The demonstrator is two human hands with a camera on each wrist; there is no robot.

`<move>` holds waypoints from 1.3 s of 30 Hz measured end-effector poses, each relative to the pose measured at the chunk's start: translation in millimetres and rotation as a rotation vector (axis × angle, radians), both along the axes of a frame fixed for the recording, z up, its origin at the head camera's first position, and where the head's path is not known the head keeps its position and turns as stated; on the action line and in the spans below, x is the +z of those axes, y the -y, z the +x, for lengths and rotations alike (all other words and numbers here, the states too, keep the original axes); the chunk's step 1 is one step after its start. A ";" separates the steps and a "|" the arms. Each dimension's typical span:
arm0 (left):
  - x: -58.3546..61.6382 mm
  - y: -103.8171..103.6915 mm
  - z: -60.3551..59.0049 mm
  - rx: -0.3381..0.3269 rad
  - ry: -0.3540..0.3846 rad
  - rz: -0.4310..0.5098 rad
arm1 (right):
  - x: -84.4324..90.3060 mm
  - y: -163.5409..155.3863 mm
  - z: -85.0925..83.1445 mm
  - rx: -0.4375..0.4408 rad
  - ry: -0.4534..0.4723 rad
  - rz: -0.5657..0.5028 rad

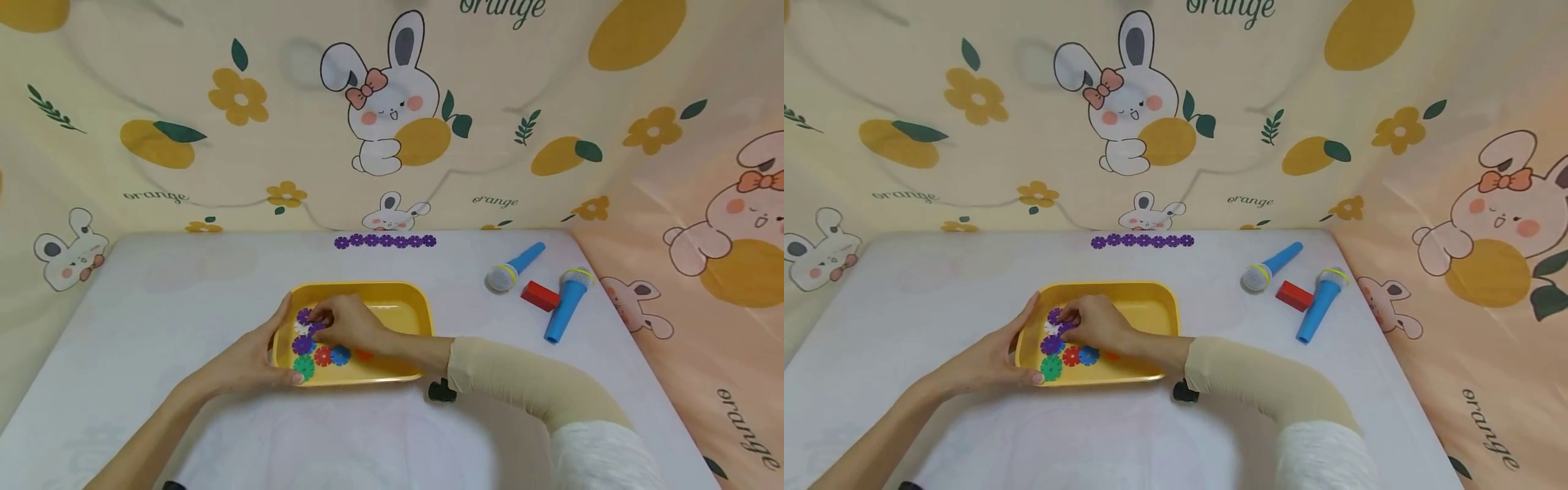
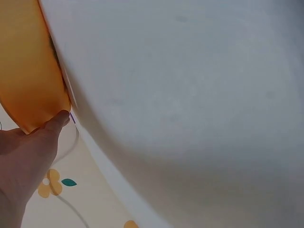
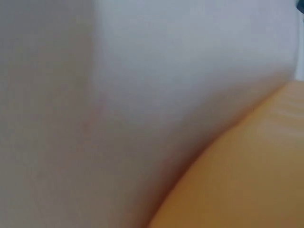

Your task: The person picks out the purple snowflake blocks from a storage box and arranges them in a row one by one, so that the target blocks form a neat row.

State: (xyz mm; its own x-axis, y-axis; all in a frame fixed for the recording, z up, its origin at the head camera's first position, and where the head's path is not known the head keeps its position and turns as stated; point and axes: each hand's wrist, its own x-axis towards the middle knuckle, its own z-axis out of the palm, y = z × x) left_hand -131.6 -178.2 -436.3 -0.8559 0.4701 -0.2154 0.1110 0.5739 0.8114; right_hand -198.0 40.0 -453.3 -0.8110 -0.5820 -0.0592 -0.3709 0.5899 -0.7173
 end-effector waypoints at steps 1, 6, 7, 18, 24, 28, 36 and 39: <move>0.4 0.0 0.0 -0.004 -0.005 -0.002 | -0.3 0.7 0.7 0.005 -0.028 0.016; 2.5 0.0 0.1 -0.013 -0.019 -0.010 | -2.0 1.3 3.1 0.009 -0.089 0.050; 2.6 0.1 0.1 -0.015 -0.022 -0.011 | -2.4 1.2 3.2 0.009 -0.088 0.045; 2.5 -1.2 -0.4 -0.017 -0.014 -0.006 | 16.3 -13.5 -0.7 0.027 0.077 -0.072; 3.4 0.0 0.6 -0.001 -0.012 -0.025 | 42.9 -36.2 -10.9 0.007 0.182 -0.267; 4.1 -0.7 0.5 0.006 -0.007 -0.035 | 59.4 -59.8 -24.7 -0.051 0.137 -0.309; 5.8 -2.2 0.2 0.011 -0.003 -0.041 | 75.2 -121.9 -66.1 -0.228 0.040 -0.228; 5.9 -2.1 0.5 0.010 0.003 -0.040 | 71.8 -147.3 -82.3 -0.303 0.040 -0.210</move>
State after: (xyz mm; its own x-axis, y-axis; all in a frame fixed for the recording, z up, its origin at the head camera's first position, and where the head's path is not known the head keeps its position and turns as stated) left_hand -131.2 -176.0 -430.4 -0.8601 0.4520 -0.2364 0.1025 0.6072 0.7880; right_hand -280.3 187.4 -381.5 -0.9478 -0.3190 0.0012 -0.1717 0.5072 -0.8445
